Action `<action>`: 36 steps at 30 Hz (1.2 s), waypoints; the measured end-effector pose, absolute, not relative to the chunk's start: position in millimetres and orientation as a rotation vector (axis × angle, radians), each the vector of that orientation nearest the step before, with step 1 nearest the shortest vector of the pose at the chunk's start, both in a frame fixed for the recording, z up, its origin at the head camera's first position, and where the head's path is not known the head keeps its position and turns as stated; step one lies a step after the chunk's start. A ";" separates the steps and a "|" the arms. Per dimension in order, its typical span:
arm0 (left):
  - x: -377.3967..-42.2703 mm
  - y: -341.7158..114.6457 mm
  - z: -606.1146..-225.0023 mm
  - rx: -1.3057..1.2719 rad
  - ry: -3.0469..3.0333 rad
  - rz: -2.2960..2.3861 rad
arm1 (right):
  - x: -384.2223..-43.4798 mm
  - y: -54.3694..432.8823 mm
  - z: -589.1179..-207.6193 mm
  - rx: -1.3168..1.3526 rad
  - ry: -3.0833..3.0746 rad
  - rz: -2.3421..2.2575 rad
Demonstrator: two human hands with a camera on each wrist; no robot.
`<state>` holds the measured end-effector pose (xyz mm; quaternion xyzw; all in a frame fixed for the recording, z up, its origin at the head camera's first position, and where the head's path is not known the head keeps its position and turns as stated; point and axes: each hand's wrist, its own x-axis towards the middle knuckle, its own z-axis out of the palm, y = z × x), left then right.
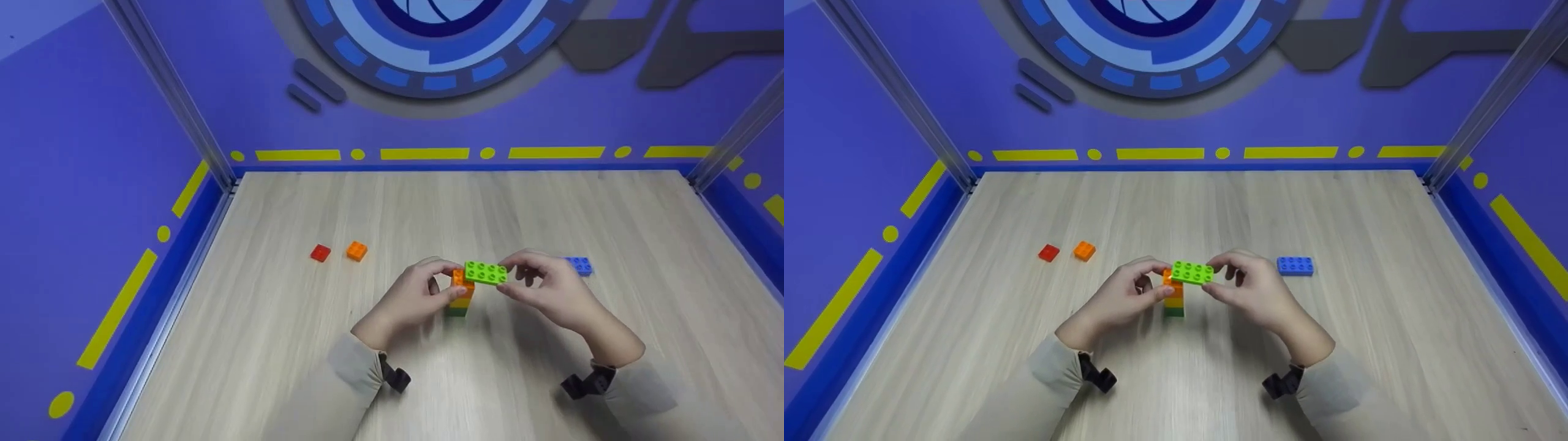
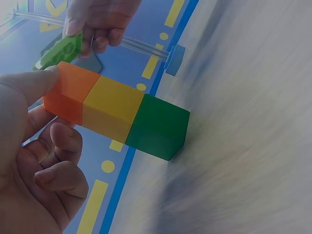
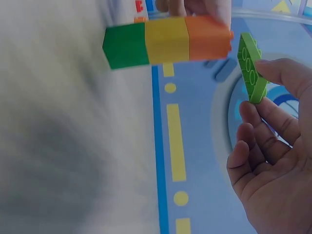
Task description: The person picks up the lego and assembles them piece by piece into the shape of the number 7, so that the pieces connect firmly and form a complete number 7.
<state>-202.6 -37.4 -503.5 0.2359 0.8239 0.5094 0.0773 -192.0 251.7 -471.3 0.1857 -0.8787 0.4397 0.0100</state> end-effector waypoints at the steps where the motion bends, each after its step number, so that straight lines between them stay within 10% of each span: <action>1: -202.7 -37.3 -504.0 0.708 2.469 1.527 | -192.7 248.9 -472.0 0.591 -2.735 1.386; 36: -205.4 -35.2 -525.1 0.642 2.242 1.839 | -201.5 209.8 -501.0 0.652 -2.502 1.724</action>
